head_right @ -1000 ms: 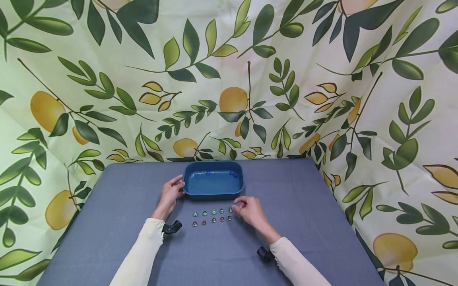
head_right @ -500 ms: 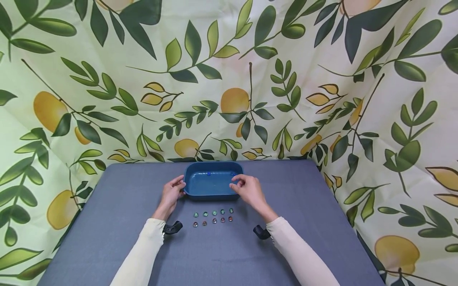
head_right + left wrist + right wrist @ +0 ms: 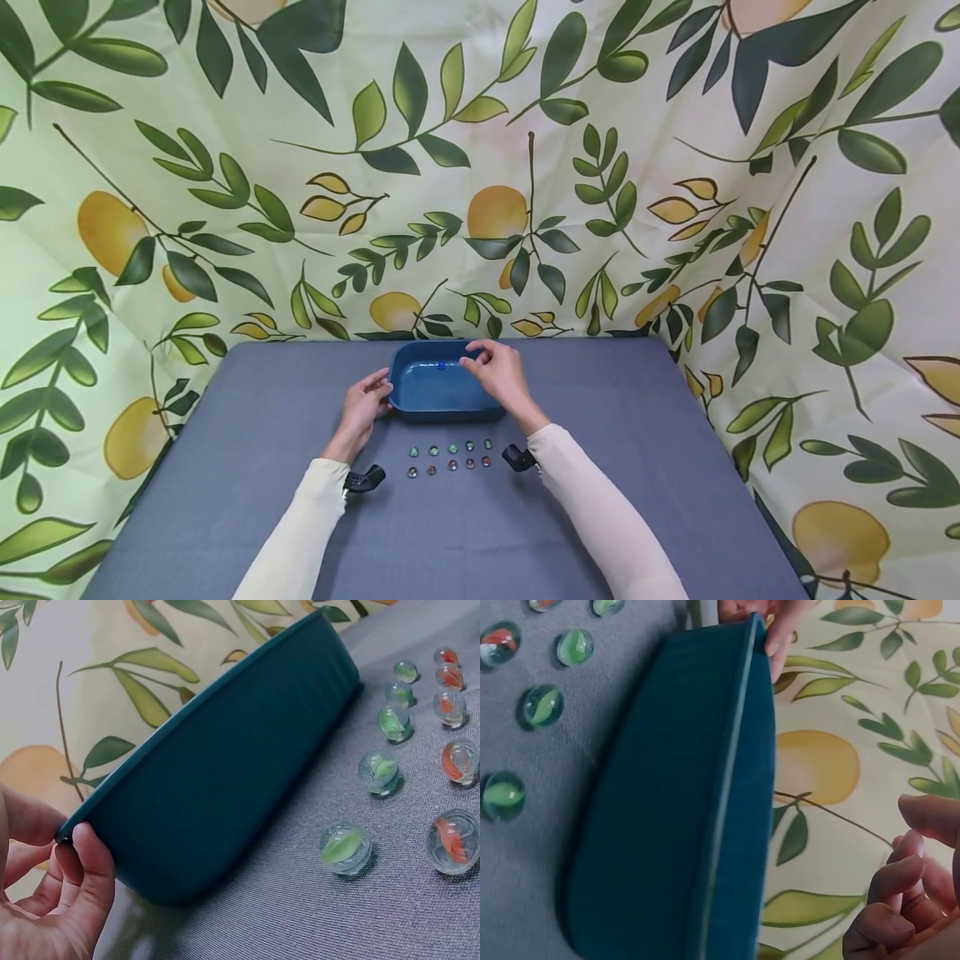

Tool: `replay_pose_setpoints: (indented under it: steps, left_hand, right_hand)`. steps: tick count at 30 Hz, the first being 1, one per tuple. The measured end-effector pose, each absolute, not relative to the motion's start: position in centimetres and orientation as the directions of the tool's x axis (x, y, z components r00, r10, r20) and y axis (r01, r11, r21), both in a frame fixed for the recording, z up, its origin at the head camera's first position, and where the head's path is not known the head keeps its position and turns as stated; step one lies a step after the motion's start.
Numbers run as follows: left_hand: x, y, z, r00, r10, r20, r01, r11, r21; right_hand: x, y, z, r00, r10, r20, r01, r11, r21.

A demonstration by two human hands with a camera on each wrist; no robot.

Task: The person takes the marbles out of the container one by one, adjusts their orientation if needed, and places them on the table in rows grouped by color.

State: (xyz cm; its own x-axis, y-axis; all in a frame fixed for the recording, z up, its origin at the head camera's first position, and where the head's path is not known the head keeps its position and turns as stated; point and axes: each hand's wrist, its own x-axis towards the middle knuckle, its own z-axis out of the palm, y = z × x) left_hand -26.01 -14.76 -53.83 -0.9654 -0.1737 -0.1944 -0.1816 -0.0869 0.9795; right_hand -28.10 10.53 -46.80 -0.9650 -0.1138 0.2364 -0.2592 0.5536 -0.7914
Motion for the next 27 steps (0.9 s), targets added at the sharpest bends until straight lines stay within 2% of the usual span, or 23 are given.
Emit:
replay_pose_setpoints:
  steps: [5, 15, 27]
  left_hand:
    - [-26.1, -14.7, -54.0, -0.968, -0.173, -0.183, -0.168, -0.099, 0.981]
    - [-26.2, -14.7, -54.3, -0.967, -0.182, -0.176, -0.157, -0.114, 0.981]
    - [-26.0, -14.6, -54.2, -0.969, -0.178, -0.172, -0.156, -0.104, 0.982]
  right_hand:
    - [-29.4, 9.4, -47.7, -0.973, -0.105, 0.207, -0.231, 0.526, -0.819]
    - [-32.1, 7.7, -49.7, -0.995, -0.079, 0.062, -0.093, 0.505, -0.858]
    - [-34.1, 6.1, -51.8, -0.993, -0.120, 0.011, -0.076, 0.559, -0.826]
